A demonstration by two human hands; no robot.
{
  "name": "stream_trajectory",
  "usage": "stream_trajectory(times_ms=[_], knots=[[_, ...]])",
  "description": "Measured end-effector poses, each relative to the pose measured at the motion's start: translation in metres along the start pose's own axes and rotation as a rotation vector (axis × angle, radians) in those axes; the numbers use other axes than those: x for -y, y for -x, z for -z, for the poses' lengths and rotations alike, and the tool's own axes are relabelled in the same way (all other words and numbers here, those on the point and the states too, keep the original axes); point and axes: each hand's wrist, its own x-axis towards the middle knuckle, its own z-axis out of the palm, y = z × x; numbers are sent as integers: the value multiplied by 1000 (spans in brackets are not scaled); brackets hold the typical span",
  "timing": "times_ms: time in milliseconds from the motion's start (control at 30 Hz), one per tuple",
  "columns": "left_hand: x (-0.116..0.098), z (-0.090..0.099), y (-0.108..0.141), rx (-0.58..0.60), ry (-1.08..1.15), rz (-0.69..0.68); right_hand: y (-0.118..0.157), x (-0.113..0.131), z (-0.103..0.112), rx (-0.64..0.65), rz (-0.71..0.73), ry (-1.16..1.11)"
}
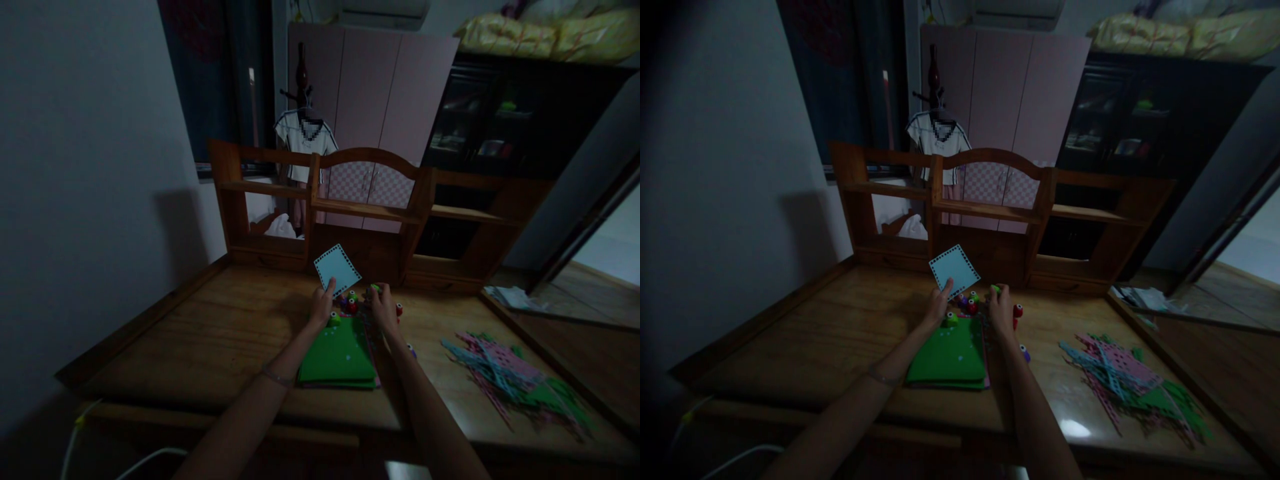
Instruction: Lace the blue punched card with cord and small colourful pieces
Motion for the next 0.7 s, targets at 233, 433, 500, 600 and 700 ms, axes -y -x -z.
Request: stream_trajectory(times_ms=[233,433,500,600,700], knots=[[-4,3,-2,-30,30,26,-5,-11,-1,34,-163,-328],[6,5,-11,-73,60,55,-4,-9,-1,-26,-171,-353],[7,5,-13,-86,39,52,-5,-7,-1,-22,-166,-373],[7,6,-14,-123,15,49,-15,0,-1,-1,-124,-387],[6,6,-13,-118,27,55,-30,12,-4,4,-105,-330]])
